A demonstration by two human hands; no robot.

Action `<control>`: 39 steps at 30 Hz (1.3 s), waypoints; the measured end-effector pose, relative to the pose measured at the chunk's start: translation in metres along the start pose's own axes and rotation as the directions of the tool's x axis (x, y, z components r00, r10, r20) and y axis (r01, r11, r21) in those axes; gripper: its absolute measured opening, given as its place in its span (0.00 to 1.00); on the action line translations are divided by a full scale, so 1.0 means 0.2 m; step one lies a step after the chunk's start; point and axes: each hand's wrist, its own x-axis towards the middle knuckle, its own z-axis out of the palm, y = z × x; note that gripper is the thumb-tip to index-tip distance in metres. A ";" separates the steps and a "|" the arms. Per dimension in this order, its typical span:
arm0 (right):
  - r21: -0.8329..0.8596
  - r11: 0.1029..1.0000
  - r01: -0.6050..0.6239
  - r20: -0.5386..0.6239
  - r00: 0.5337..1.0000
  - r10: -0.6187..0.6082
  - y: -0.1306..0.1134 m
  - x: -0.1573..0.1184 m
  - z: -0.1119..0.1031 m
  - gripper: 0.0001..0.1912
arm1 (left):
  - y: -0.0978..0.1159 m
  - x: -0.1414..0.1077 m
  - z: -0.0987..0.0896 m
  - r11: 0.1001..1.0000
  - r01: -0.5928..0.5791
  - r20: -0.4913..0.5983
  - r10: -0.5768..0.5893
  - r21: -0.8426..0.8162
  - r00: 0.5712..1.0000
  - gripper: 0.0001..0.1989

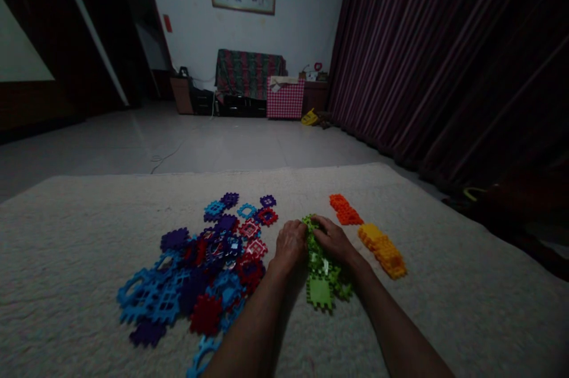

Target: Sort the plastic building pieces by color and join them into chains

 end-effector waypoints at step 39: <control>0.187 0.975 -0.120 -0.180 0.972 0.154 0.06 0.04 0.00 0.14 | -0.14 0.11 0.11 0.893 0.055 -0.394 -0.251 -0.446 0.884 0.21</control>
